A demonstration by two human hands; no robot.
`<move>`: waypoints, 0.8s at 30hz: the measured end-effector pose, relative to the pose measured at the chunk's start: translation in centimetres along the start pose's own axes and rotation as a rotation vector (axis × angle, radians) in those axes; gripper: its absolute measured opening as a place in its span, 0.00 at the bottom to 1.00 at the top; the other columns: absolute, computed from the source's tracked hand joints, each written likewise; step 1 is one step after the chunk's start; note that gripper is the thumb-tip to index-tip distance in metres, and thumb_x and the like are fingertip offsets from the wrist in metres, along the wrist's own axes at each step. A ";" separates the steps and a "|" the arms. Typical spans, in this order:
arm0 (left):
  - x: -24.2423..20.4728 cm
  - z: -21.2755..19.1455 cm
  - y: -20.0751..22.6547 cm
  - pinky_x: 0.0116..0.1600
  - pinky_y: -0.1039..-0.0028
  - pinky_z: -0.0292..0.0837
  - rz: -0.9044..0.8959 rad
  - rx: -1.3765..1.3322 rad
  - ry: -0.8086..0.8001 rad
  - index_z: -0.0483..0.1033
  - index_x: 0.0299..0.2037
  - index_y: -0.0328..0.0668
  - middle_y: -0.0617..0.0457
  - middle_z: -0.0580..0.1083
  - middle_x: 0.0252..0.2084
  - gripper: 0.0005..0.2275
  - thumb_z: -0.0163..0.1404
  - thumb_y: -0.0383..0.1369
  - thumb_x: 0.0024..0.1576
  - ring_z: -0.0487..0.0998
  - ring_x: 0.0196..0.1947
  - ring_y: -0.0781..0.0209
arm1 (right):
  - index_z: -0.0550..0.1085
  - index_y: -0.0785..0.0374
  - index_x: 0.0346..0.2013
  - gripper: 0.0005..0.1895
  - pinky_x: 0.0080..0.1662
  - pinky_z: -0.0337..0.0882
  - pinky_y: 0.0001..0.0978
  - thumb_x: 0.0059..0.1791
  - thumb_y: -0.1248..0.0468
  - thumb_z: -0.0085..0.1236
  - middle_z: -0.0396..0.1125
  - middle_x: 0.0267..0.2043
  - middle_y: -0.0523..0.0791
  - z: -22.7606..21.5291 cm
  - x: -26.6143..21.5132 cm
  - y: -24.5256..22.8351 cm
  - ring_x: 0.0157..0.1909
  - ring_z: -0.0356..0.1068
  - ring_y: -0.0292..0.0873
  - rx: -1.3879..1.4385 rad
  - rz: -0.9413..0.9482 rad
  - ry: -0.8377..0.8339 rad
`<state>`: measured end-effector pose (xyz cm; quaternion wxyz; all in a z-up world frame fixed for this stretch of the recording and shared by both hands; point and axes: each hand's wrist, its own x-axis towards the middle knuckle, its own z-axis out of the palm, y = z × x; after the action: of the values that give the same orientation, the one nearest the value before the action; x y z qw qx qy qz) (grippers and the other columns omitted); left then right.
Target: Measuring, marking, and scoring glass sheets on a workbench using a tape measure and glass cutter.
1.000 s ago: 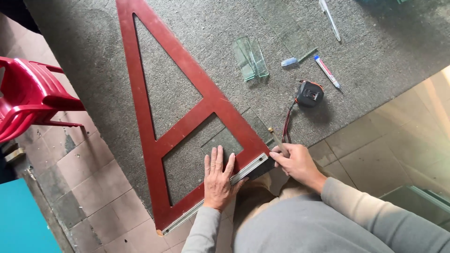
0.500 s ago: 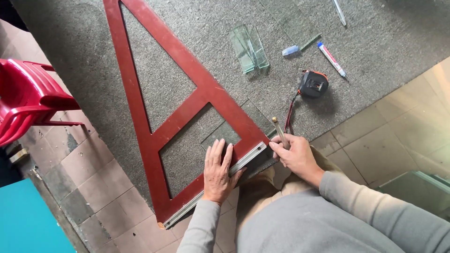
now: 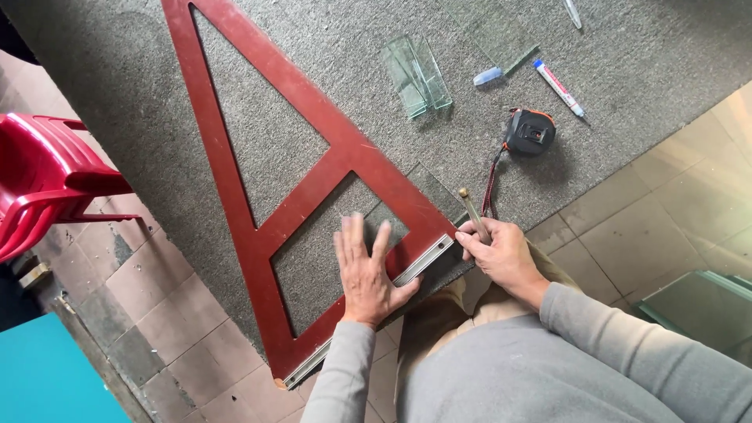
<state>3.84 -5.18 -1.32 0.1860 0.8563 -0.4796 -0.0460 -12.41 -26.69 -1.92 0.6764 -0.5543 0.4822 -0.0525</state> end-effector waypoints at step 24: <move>0.6 0.3 0.4 0.83 0.38 0.47 -0.135 -0.017 0.021 0.73 0.75 0.56 0.33 0.60 0.79 0.52 0.71 0.58 0.33 0.61 0.80 0.31 | 0.85 0.55 0.35 0.18 0.48 0.69 0.41 0.61 0.52 0.55 0.69 0.29 0.47 -3.0 -0.5 -6.2 0.35 0.67 0.46 -0.349 -0.172 0.028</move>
<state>3.74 -5.94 -1.43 0.1949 0.8854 -0.4186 -0.0538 -11.90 -30.81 3.56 0.5562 -0.7016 0.4442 -0.0331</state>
